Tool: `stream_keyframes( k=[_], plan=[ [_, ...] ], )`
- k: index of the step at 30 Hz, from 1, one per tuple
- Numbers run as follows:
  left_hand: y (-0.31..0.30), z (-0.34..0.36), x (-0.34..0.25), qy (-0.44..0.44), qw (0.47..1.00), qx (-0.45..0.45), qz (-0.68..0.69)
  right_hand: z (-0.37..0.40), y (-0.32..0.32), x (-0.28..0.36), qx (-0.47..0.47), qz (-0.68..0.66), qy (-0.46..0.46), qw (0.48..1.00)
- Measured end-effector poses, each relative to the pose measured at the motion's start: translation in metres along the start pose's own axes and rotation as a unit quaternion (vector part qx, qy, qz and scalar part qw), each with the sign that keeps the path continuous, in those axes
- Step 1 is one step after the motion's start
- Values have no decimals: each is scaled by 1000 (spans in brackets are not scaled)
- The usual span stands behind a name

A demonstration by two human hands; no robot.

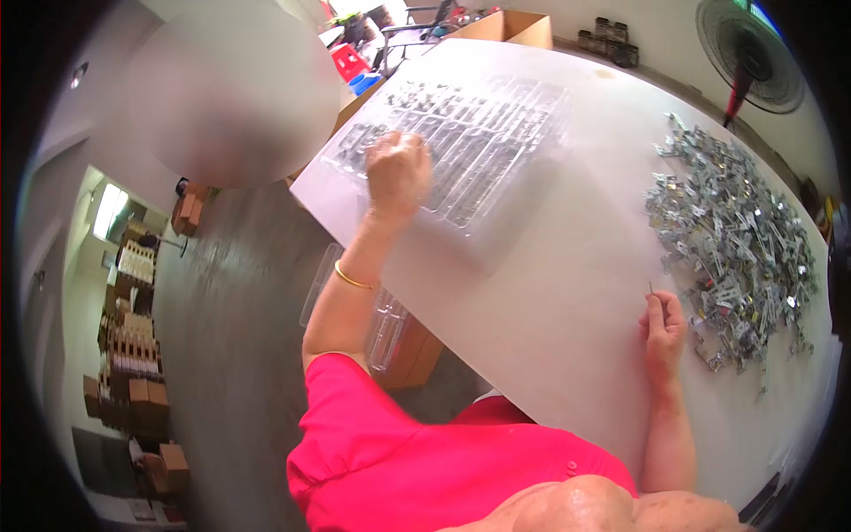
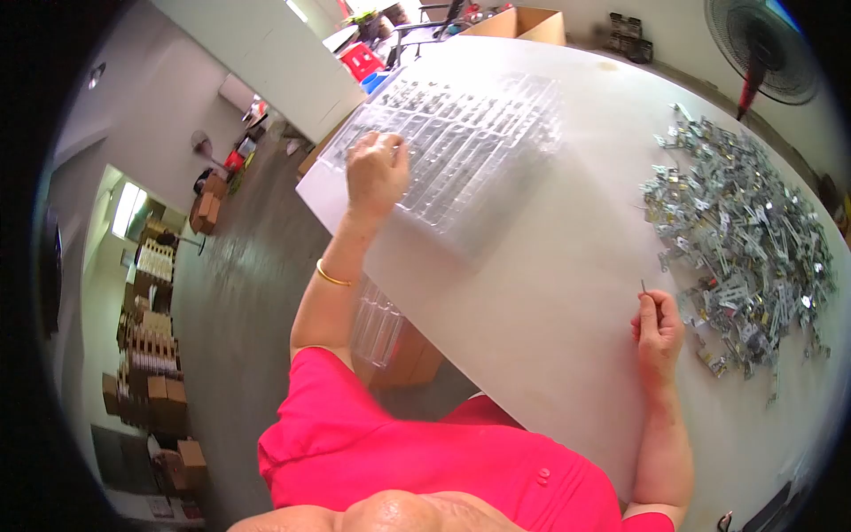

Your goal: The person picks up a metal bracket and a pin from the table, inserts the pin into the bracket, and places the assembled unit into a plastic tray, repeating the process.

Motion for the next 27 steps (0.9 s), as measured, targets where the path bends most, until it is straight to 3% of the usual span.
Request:
stream_keyframes(
  k=[1,3,5,7,14,17,23,27],
  plan=[
    [-15,2,-18,37,997,-59,22,-1,-2,0,-4,0,-3,1000],
    [-42,20,-49,96,994,-30,33,-3,0,-6,24,-2,0,1000],
    [-58,58,-70,100,982,-45,153,-6,-6,-14,-27,9,1,1000],
    [-82,84,-96,113,970,-66,206,-8,-6,-15,-11,2,5,1000],
    [-69,191,-115,-50,954,51,290,-13,-13,-19,-41,-8,34,999],
    [-49,213,-124,-108,945,44,305,-22,-19,-29,-62,17,27,998],
    [-51,211,-127,-45,953,77,290,-26,-17,-26,-59,63,8,996],
    [-51,210,-128,-24,959,59,275,-44,-27,-41,-76,61,48,994]
  ],
)
Point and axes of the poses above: each hand's wrist, its own z-axis away from the middle knuckle, its own y-axis out of the palm, x = y × z, the point moved 2 cm from there along -z, towards the middle knuckle, and after that the axes turned 11 degrees about -x, right-handed, at the moved point
